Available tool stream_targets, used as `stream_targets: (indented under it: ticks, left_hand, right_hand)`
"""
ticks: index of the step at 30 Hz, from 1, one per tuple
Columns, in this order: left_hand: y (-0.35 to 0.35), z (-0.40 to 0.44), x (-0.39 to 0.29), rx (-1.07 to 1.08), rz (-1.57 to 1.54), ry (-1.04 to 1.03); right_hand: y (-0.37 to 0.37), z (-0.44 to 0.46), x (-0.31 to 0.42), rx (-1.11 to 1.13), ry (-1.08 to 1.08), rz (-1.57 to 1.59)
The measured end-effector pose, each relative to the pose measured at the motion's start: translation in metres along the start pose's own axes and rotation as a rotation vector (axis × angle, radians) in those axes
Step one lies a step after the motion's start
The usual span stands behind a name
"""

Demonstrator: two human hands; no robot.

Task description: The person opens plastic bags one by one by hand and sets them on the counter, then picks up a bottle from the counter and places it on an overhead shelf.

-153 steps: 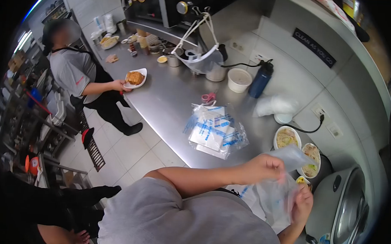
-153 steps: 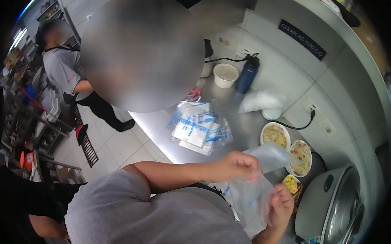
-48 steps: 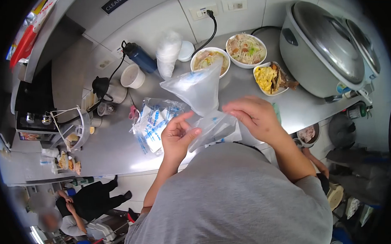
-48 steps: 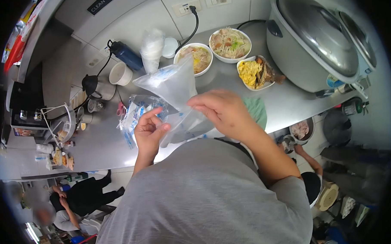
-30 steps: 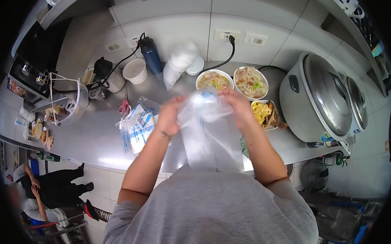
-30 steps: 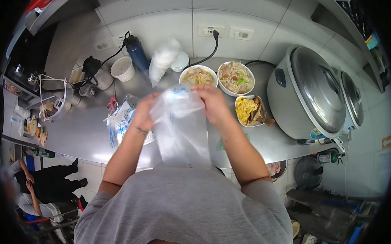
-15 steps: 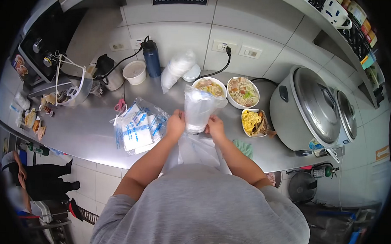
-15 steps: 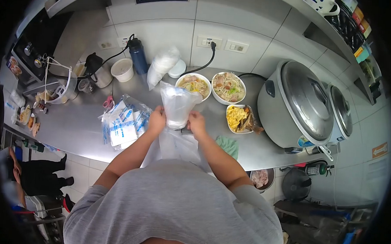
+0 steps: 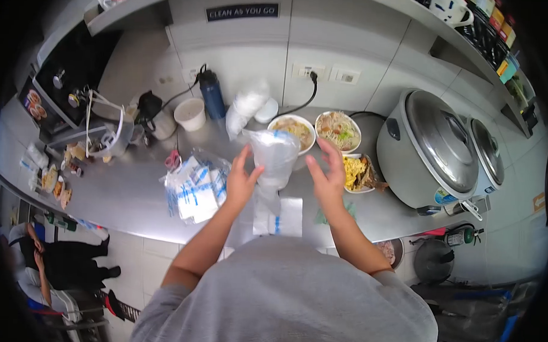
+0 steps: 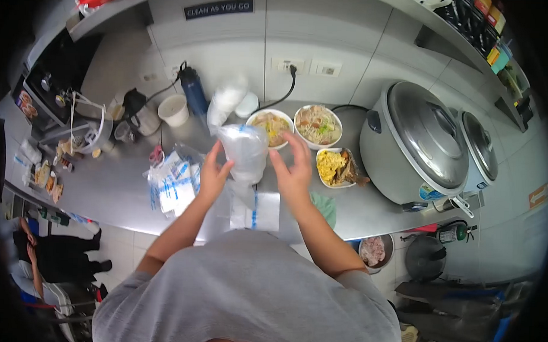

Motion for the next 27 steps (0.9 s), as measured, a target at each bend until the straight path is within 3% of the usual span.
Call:
stream_targets:
  ticks: [2, 4, 5, 6, 9, 13, 16, 18, 21, 23, 24, 27]
  left_hand:
    - [0.012, -0.012, -0.022, -0.057, -0.127, 0.048]
    - [0.013, -0.025, -0.040, 0.076, -0.172, -0.063]
    - [0.017, -0.028, -0.065, 0.180, -0.210, -0.162]
    - [0.022, -0.031, -0.093, 0.287, -0.244, -0.251]
    - [0.033, -0.021, -0.137, 0.311, -0.353, -0.393]
    - [0.048, -0.014, -0.162, 0.356, -0.213, -0.289]
    - [0.057, -0.020, -0.143, 0.422, -0.340, 0.122]
    - [0.061, -0.019, -0.142, 0.381, -0.365, 0.071]
    - [0.062, -0.016, -0.146, 0.369, -0.327, -0.079]
    - [0.065, -0.014, -0.156, 0.394, -0.262, -0.189]
    - [0.064, -0.013, -0.152, 0.361, -0.311, -0.131]
    - [0.062, -0.013, -0.134, 0.284, -0.466, 0.031]
  right_hand:
    - [0.014, -0.019, 0.013, -0.023, -0.009, 0.001]
    - [0.009, -0.028, 0.044, 0.282, 0.198, -0.098]
    - [0.003, -0.031, 0.055, 0.366, 0.178, -0.039]
    - [-0.004, -0.035, 0.061, 0.455, 0.149, 0.023]
    - [-0.002, -0.037, 0.041, 0.664, -0.236, 0.204]
    - [0.021, -0.024, 0.060, 0.620, -0.212, 0.211]
    - [0.029, -0.020, 0.071, 0.545, -0.177, 0.177]
    - [0.030, -0.019, 0.070, 0.485, -0.085, 0.117]
    - [0.028, -0.013, 0.106, 0.577, -0.006, 0.008]
    - [0.025, -0.015, 0.083, 0.631, 0.049, -0.056]
    - [0.023, -0.013, 0.081, 0.655, 0.078, -0.089]
    - [0.032, -0.007, 0.085, 0.447, -0.052, -0.008]
Point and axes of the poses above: each hand's wrist, its own z-axis towards the middle knuckle, its own y-axis out of the back of the hand, x = y × z, the point moved 3 cm from there along z, towards the middle knuckle, and after that the axes turned 1 degree about -y, right-handed, at the moved point
